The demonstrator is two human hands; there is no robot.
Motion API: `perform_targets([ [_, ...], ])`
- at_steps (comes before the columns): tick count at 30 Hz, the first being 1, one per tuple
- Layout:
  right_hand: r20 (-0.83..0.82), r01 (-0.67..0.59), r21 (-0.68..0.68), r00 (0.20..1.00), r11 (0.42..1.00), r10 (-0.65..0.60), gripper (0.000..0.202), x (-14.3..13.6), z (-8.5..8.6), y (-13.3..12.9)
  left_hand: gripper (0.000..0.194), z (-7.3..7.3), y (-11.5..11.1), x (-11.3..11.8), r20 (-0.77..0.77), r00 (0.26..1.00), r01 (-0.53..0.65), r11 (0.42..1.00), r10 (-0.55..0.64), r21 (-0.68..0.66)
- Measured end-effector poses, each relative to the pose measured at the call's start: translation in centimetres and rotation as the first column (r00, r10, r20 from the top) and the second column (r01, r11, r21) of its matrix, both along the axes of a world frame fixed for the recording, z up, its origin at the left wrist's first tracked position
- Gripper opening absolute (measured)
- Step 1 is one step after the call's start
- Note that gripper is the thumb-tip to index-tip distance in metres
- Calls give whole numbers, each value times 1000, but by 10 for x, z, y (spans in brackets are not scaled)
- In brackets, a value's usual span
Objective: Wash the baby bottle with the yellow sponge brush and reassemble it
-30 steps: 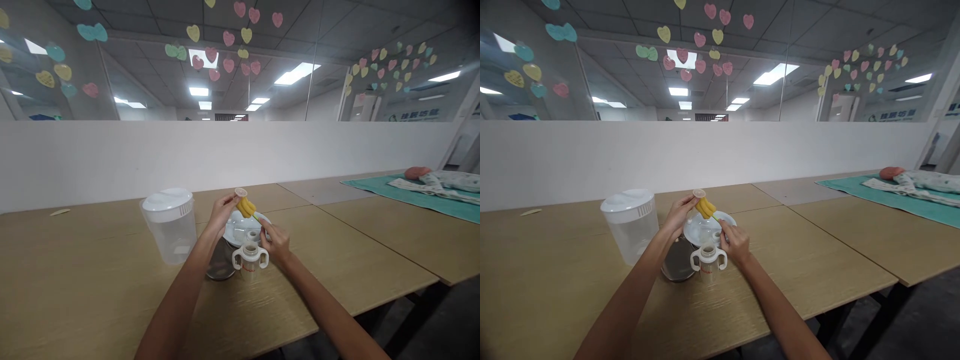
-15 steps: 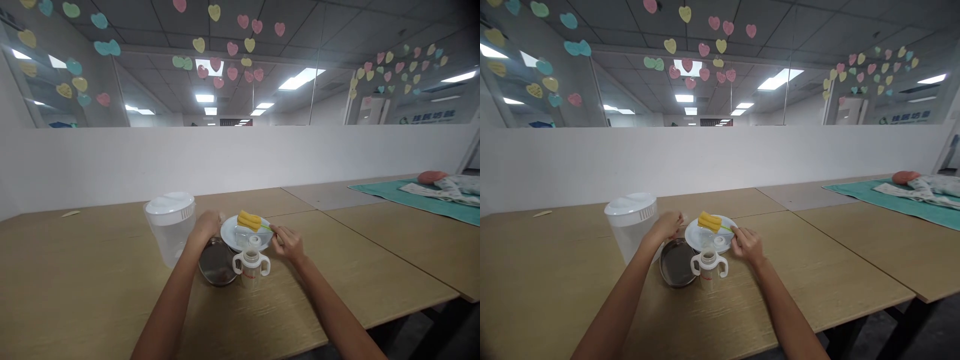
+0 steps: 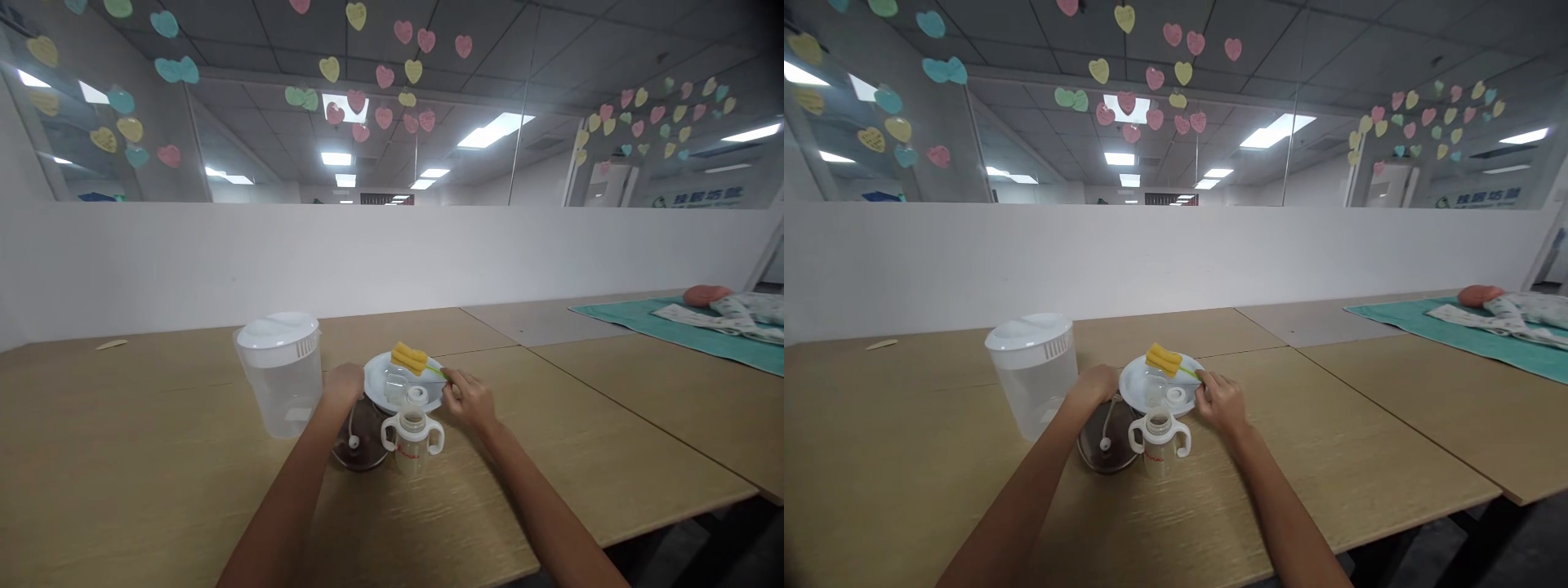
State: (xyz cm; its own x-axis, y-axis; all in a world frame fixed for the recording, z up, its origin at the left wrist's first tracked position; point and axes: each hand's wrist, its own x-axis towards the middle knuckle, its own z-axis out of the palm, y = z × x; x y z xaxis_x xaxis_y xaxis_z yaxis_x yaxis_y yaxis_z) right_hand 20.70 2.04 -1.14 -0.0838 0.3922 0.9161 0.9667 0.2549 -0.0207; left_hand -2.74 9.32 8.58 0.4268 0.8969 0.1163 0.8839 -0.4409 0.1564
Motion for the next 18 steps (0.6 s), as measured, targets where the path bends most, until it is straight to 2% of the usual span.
perform_targets([
  [4,-40,47,10,998,999,-47,26,1,0,1,28,7,-12,17,-36,992,120,993,-120,-4],
  [7,-67,73,27,995,997,-71,26,0,1,2,29,1,-14,31,-13,979,201,978,-202,-56],
  [13,-54,89,7,995,996,-88,26,1,-1,6,29,-22,-8,48,148,979,151,987,-142,-53],
  [15,-57,95,13,994,995,-94,26,1,-2,6,25,-22,-6,50,227,965,140,989,-128,-38],
  [18,-57,95,26,994,995,-94,26,1,-2,6,21,-13,-6,50,338,931,148,989,-138,-7],
])
